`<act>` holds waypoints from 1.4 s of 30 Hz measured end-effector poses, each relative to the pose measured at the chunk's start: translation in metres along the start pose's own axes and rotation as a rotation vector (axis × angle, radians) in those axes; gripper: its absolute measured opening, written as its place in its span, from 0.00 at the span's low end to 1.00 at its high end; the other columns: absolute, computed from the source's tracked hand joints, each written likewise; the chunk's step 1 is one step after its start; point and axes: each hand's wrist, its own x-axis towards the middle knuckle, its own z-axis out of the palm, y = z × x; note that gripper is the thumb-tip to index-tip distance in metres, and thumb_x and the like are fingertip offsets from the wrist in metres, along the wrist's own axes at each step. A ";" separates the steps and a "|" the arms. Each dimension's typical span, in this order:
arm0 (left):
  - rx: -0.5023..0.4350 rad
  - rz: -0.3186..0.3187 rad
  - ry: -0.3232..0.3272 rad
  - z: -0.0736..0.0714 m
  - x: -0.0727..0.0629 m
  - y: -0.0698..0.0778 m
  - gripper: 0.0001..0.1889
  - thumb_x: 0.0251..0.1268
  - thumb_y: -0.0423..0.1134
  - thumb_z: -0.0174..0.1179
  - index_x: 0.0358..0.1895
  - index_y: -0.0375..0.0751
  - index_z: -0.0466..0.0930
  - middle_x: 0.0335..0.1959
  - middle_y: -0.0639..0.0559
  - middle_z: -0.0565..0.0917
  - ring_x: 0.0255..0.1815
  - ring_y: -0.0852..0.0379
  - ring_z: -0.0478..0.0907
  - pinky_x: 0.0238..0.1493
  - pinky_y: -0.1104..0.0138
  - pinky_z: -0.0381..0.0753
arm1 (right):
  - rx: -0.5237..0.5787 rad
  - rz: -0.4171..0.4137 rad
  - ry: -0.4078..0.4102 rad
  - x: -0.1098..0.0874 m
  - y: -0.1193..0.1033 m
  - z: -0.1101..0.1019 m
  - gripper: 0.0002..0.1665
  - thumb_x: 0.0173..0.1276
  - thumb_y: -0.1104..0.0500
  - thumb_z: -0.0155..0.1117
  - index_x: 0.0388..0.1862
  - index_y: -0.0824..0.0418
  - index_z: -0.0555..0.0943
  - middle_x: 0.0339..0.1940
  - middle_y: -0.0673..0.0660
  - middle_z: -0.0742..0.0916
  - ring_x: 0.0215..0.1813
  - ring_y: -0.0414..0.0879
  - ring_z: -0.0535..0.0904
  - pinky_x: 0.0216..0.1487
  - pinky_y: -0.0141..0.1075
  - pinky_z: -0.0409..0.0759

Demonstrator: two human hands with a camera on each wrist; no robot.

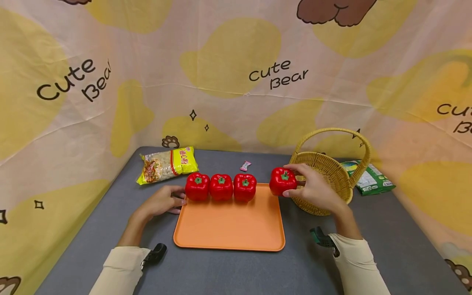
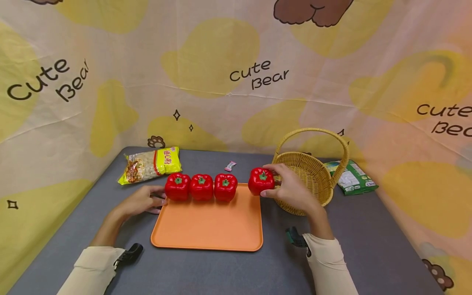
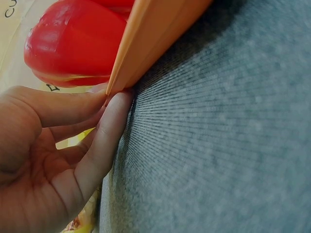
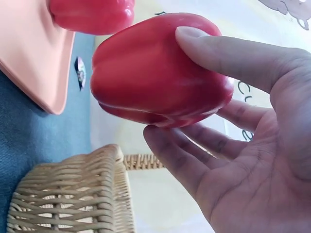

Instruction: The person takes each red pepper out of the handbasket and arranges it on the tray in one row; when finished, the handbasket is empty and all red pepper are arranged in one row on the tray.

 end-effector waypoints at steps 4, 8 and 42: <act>0.003 -0.002 -0.002 0.000 0.000 0.000 0.30 0.74 0.29 0.62 0.73 0.17 0.65 0.57 0.30 0.79 0.46 0.52 0.84 0.44 0.60 0.93 | 0.008 0.017 -0.019 0.001 0.001 0.005 0.45 0.61 0.55 0.82 0.74 0.61 0.73 0.70 0.63 0.79 0.68 0.64 0.77 0.63 0.58 0.85; 0.003 -0.008 -0.002 -0.001 -0.001 0.000 0.30 0.74 0.30 0.62 0.73 0.17 0.65 0.58 0.31 0.80 0.46 0.52 0.84 0.44 0.60 0.93 | 0.000 0.026 -0.030 0.003 0.000 0.010 0.45 0.61 0.55 0.82 0.75 0.61 0.73 0.70 0.63 0.78 0.69 0.65 0.77 0.64 0.59 0.85; 0.001 -0.011 -0.006 0.000 0.002 -0.002 0.29 0.75 0.30 0.61 0.73 0.19 0.67 0.56 0.33 0.79 0.44 0.53 0.82 0.43 0.61 0.93 | -0.127 0.001 -0.079 0.019 0.014 0.044 0.44 0.63 0.57 0.81 0.76 0.67 0.73 0.66 0.66 0.82 0.65 0.62 0.80 0.67 0.58 0.82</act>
